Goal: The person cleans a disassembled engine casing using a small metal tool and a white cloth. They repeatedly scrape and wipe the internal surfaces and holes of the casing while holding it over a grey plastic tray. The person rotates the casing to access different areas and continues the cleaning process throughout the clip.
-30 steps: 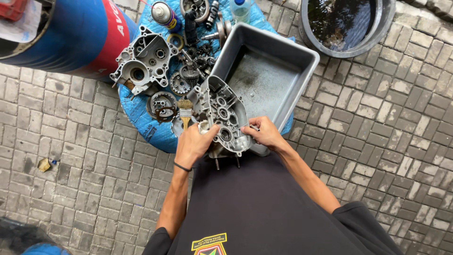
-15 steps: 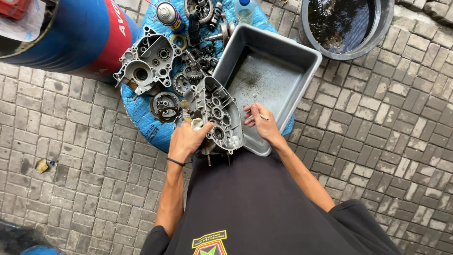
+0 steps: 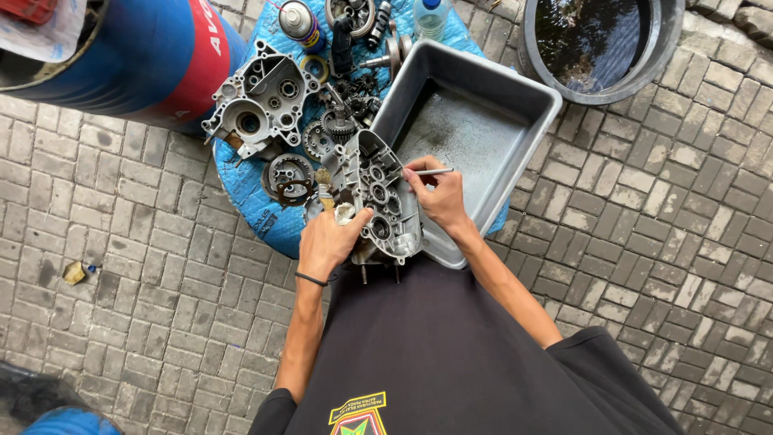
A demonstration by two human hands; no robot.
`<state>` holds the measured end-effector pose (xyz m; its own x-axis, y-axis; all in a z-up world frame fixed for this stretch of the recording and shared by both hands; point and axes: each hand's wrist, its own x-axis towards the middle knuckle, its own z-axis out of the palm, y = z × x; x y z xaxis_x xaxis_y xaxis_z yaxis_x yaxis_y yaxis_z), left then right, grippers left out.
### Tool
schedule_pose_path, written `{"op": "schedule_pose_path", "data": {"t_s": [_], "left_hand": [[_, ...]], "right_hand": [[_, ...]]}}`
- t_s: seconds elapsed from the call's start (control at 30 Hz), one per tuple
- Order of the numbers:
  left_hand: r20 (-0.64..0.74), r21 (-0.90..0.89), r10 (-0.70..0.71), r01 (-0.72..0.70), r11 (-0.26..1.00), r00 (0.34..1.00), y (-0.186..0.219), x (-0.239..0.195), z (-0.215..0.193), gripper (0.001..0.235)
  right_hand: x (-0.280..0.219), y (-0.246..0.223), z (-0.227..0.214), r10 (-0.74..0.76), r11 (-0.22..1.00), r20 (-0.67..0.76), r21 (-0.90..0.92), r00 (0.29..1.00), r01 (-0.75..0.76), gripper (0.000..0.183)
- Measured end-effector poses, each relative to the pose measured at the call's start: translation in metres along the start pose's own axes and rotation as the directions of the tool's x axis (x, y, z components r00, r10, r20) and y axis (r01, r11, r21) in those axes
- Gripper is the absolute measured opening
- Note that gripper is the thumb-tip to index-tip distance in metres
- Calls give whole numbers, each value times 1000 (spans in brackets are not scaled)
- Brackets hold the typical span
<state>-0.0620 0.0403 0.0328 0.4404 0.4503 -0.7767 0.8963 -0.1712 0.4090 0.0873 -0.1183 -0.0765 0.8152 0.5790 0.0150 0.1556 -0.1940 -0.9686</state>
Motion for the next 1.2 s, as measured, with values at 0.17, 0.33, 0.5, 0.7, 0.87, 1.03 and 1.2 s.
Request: {"op": "schedule_pose_path", "data": {"t_s": [0.17, 0.33, 0.5, 0.7, 0.87, 1.03, 1.2], "left_hand": [[-9, -16, 2, -3, 1000, 1000, 6, -5, 0, 81], [-10, -7, -5, 5, 1000, 1000, 12, -10, -1, 82], [-9, -11, -4, 4, 1000, 1000, 17, -13, -2, 82], [-28, -31, 4, -5, 999, 1000, 16, -14, 0, 82], [-17, -23, 5, -5, 1000, 1000, 15, -14, 2, 82], [-15, 2, 1, -1, 1000, 1000, 13, -16, 1, 81], [-13, -2, 7, -7, 1000, 1000, 11, -13, 1, 81]], "right_hand": [[4, 0, 7, -35, 997, 62, -65, 997, 39, 8], [20, 20, 6, -124, 973, 112, -181, 986, 143, 12], [21, 56, 15, -269, 892, 263, -295, 927, 342, 12], [21, 66, 13, -258, 915, 218, -258, 941, 310, 10], [8, 53, 19, -275, 893, 237, -297, 932, 339, 10], [14, 67, 11, -259, 939, 215, -170, 942, 298, 4], [11, 64, 12, -386, 847, 200, -309, 901, 432, 8]]}}
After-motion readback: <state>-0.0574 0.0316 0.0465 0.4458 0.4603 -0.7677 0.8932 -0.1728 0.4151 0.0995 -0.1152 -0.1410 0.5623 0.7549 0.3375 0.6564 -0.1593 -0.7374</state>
